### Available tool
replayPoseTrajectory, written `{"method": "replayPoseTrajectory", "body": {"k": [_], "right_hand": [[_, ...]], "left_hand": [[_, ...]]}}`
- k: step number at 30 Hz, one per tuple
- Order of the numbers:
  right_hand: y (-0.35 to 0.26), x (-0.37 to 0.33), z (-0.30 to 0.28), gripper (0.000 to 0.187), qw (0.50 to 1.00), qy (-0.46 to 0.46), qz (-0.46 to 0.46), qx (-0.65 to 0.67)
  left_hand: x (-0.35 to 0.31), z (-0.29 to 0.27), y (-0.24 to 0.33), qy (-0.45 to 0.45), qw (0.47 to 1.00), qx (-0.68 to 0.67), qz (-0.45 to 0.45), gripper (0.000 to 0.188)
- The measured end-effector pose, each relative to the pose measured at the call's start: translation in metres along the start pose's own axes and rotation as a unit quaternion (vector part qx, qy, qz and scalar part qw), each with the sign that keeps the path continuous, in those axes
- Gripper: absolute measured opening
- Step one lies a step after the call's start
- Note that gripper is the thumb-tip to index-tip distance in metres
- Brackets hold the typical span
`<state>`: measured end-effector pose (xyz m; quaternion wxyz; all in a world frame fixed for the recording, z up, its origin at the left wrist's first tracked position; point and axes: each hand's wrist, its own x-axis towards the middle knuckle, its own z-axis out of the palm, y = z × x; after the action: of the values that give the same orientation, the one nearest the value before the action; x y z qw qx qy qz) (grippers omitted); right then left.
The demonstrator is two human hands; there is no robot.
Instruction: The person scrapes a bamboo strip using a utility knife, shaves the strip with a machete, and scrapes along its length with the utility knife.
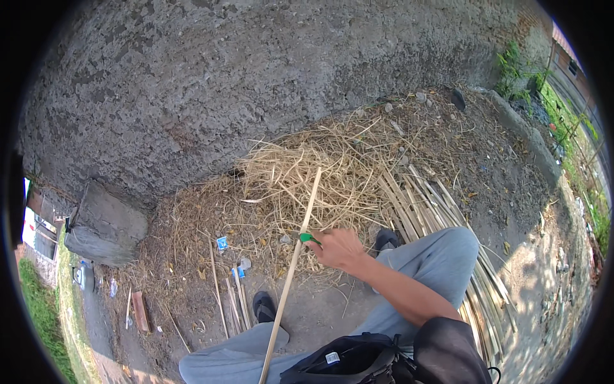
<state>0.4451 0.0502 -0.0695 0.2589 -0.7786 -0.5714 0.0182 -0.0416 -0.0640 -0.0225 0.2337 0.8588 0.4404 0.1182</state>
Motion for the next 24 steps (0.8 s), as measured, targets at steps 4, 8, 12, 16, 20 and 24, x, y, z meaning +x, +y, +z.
{"method": "replayPoseTrajectory", "body": {"k": [4, 8, 12, 16, 20, 24], "right_hand": [[0.021, 0.014, -0.005, 0.036, 0.998, -0.050, -0.003, 0.037], [-0.009, -0.005, 0.009, 0.037, 0.998, -0.010, -0.053, 0.022], [0.031, 0.021, 0.001, 0.034, 0.993, -0.036, 0.109, 0.005], [0.001, -0.003, -0.001, 0.032, 0.997, -0.076, -0.005, 0.005], [0.028, 0.003, 0.011, 0.029, 0.999, 0.005, 0.030, -0.011], [0.034, 0.014, -0.004, 0.030, 0.991, 0.031, 0.128, 0.018]], "left_hand": [[0.001, -0.009, 0.014, -0.067, 0.997, 0.012, -0.048, 0.017], [-0.002, 0.001, 0.007, -0.029, 0.997, 0.017, -0.076, 0.020], [-0.014, -0.002, 0.006, -0.026, 0.999, -0.010, -0.031, 0.021], [-0.018, -0.002, 0.004, -0.037, 0.998, 0.007, -0.058, 0.021], [-0.022, 0.003, -0.003, -0.023, 0.998, 0.017, -0.052, 0.018], [-0.029, 0.002, -0.006, -0.006, 1.000, 0.017, -0.018, 0.015]]}}
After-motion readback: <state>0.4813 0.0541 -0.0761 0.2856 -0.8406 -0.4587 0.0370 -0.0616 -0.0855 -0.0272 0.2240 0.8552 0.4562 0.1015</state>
